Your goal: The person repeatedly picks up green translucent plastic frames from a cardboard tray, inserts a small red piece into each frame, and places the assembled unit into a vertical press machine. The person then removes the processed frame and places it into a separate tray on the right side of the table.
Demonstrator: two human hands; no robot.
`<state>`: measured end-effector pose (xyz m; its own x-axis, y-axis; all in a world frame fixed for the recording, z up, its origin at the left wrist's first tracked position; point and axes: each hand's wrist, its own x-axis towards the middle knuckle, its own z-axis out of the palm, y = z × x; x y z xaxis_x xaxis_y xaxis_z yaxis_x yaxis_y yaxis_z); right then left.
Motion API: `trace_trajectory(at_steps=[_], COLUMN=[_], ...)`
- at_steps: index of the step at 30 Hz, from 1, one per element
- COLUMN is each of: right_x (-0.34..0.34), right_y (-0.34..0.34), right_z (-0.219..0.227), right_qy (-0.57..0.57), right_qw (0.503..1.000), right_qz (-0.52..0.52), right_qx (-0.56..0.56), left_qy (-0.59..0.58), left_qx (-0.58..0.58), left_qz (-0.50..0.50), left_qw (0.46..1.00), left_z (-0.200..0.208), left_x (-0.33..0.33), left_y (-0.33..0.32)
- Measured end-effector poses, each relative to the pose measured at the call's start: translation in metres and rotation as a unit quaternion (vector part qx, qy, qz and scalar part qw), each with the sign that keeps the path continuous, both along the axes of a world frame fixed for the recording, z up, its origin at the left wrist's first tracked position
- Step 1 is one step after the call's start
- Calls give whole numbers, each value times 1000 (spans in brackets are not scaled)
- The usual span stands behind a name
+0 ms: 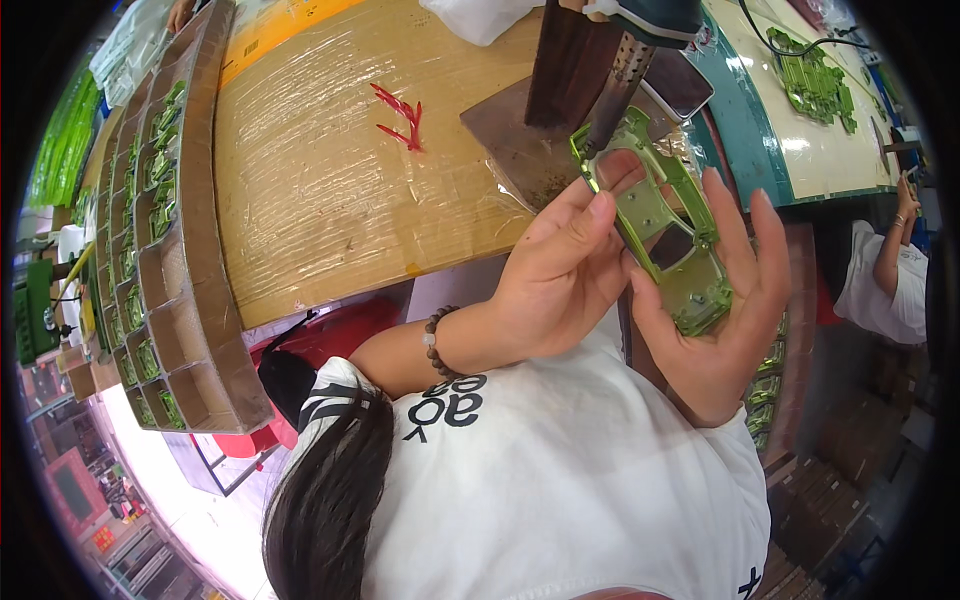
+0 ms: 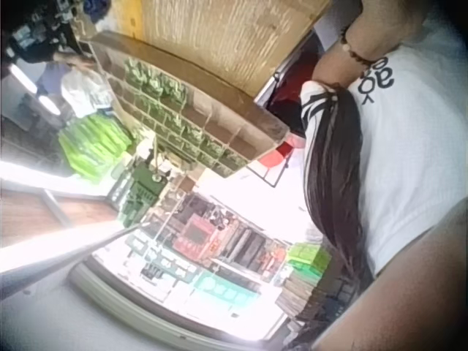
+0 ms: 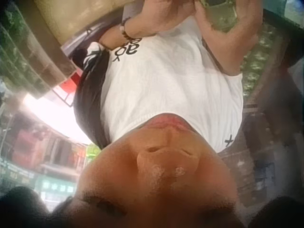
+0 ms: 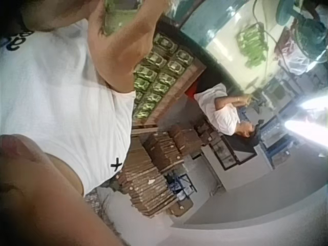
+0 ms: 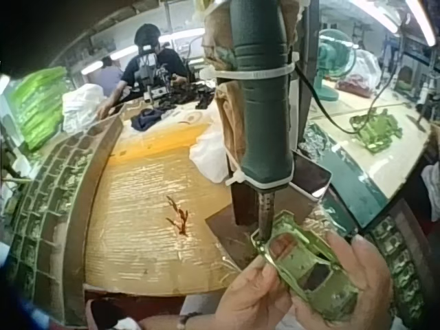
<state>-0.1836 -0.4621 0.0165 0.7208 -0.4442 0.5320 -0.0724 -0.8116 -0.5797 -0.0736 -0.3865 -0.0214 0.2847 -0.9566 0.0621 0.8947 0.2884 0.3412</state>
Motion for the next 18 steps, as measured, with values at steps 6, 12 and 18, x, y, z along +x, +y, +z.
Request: trace_trajectory(at_steps=[6, 12, 18], right_x=[-1, -1, -1], right_y=[-2, -4, -2], right_z=[-1, -4, -1], right_qy=[-29, -41, 0], right_qw=[1000, 999, 1000], right_qz=[-4, 1, 7], right_qx=[-2, -7, -14], left_qy=[-6, -6, 43], left_qx=[-13, -16, -24], left_qz=[-13, -13, -2], left_qw=[1000, 1000, 999], left_z=[-1, 0, -3], left_x=[0, -1, -1], left_y=[-3, -2, -2])
